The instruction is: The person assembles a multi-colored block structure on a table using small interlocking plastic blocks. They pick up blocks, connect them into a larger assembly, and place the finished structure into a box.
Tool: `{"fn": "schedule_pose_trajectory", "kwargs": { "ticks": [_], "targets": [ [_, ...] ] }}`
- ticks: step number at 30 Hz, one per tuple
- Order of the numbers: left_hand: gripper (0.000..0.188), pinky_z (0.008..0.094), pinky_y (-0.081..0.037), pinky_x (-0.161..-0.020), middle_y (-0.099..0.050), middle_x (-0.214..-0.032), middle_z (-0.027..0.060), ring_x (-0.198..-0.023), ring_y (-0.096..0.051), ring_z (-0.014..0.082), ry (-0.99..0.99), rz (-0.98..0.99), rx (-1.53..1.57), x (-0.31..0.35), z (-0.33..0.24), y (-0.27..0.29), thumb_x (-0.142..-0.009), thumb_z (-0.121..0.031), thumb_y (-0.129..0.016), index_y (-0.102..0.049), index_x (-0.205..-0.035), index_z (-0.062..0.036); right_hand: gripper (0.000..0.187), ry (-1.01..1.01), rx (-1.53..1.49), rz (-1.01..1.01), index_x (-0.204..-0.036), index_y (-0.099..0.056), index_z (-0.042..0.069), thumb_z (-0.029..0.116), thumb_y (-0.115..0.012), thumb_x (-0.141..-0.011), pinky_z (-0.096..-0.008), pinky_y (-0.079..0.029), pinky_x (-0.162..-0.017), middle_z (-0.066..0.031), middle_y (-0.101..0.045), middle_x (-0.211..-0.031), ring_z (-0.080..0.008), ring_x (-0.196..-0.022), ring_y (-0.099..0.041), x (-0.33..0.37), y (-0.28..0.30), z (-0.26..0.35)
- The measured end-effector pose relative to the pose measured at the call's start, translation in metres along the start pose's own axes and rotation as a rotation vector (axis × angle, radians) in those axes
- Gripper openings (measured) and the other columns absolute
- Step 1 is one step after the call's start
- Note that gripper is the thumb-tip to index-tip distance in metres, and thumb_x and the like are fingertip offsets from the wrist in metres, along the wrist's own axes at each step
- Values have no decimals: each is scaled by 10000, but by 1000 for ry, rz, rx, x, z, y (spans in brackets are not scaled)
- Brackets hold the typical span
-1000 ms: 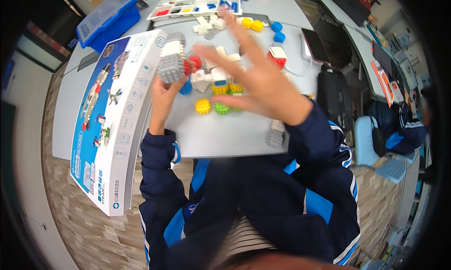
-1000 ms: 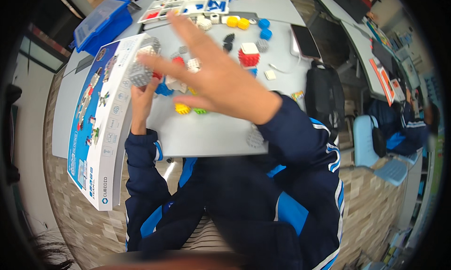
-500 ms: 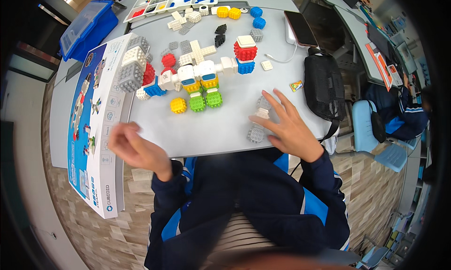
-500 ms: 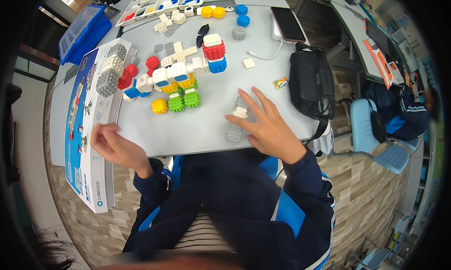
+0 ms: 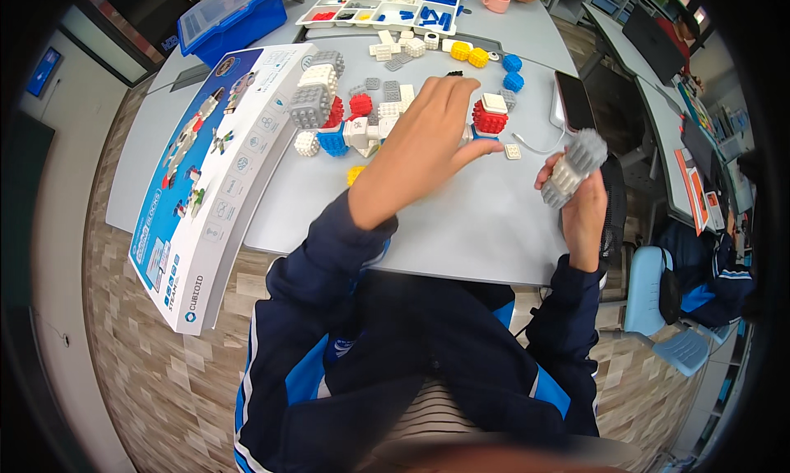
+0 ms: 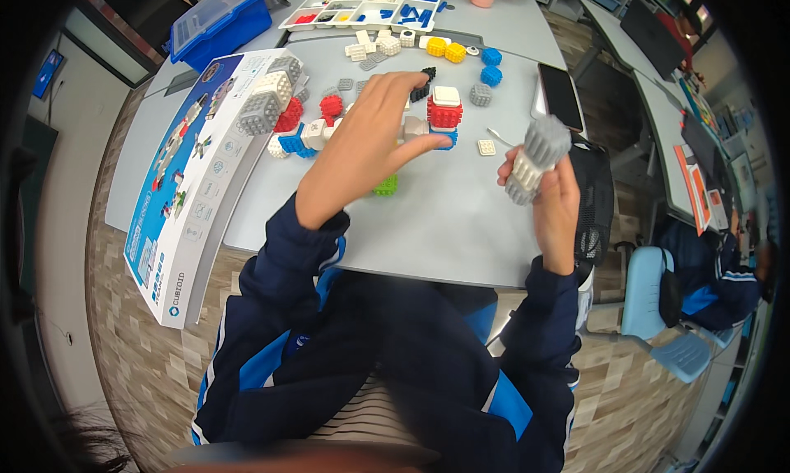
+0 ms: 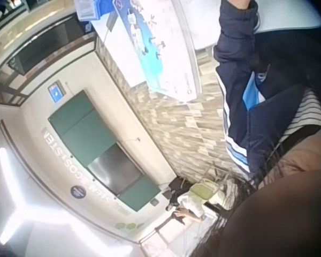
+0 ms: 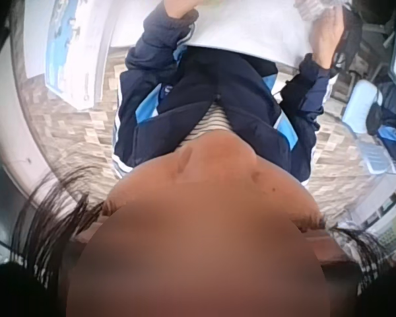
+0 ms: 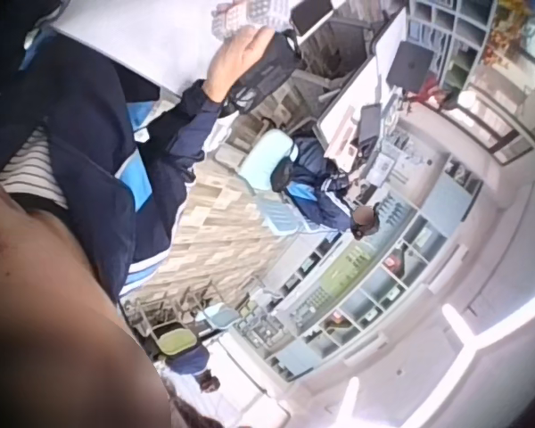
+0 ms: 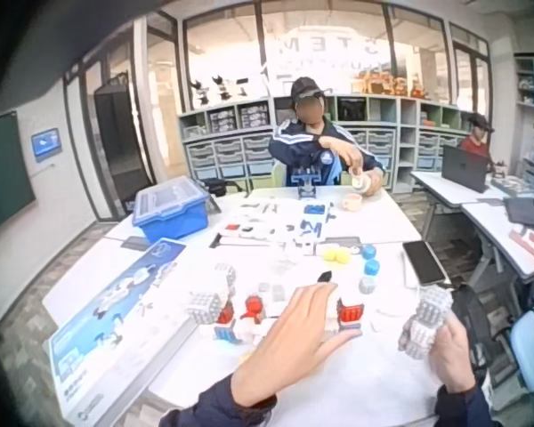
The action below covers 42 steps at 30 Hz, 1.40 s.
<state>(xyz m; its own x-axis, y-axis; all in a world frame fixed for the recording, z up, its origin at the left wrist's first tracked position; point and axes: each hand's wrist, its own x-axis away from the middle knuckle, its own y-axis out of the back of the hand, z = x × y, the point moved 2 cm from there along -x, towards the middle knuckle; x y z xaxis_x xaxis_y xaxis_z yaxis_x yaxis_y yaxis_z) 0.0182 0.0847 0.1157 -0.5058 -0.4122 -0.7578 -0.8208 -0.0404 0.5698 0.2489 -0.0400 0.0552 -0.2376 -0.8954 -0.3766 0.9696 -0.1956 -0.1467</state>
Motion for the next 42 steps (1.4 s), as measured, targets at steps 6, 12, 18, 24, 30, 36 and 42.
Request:
{"fn": "schedule_pose_trajectory", "kwargs": {
  "ticks": [6, 12, 18, 24, 30, 36, 42],
  "targets": [
    [581, 383, -543, -821, -707, -992, 182, -911, -681, 318, 245, 364, 230, -21, 30, -24, -827, -376, -818, -633, -1196, 33, 596, -72, -20, 186, -1372, -484, -39, 478, -454, -1077, -323, -538, -805, -140, -633, -1167, -165, -916, -644, -64, -21, 37],
    [511, 361, -538, -843, -740, -981, 155, -915, -707, 256, 237, 514, 459, -19, 38, -18, -818, -337, -826, -676, -1163, 8, 569, -160, 74, 309, -1407, -492, -34, 422, -516, -1067, -300, -541, -871, -129, -659, -1209, -143, -967, -655, -94, -33, 26],
    [525, 348, -534, -842, -752, -979, 137, -913, -701, 219, 185, 651, 474, -9, 39, 6, -766, -342, -877, -701, -1130, -7, 454, -85, 268, 497, -1365, -592, 43, 283, -679, -990, -304, -478, -1004, -65, -655, -1250, -148, -1139, -614, -87, -46, 33],
    [440, 295, -536, -693, -757, -916, 86, -778, -678, 132, 233, 829, 519, -7, 39, 14, -737, -254, -902, -727, -1059, -10, 512, 87, 463, 724, -1288, -651, 51, 358, -753, -892, -342, -463, -1021, -79, -660, -1236, -218, -1153, -629, -92, -69, 51],
    [401, 300, -525, -730, -738, -887, 97, -778, -653, 123, 143, 761, 616, -6, 44, 11, -725, -162, -861, -718, -1053, 18, 428, 239, 541, 866, -1246, -697, 93, 285, -769, -870, -373, -473, -1036, -86, -684, -1234, -251, -1169, -625, -104, -74, 52],
    [394, 287, -525, -705, -740, -898, 78, -776, -650, 117, 142, 724, 637, -1, 47, 6, -734, -144, -838, -716, -1068, 26, 422, 420, 643, 766, -1221, -741, 118, 294, -786, -840, -402, -467, -1022, -73, -664, -1221, -260, -1181, -598, -96, -72, 53],
    [388, 293, -520, -647, -737, -892, 81, -754, -660, 141, 218, 755, 602, 1, 49, 7, -762, -187, -846, -725, -1071, 15, 447, 495, 740, 715, -1242, -747, 148, 316, -791, -831, -384, -498, -947, -71, -662, -1145, -257, -1072, -613, -92, -76, 55]
  ]
}}
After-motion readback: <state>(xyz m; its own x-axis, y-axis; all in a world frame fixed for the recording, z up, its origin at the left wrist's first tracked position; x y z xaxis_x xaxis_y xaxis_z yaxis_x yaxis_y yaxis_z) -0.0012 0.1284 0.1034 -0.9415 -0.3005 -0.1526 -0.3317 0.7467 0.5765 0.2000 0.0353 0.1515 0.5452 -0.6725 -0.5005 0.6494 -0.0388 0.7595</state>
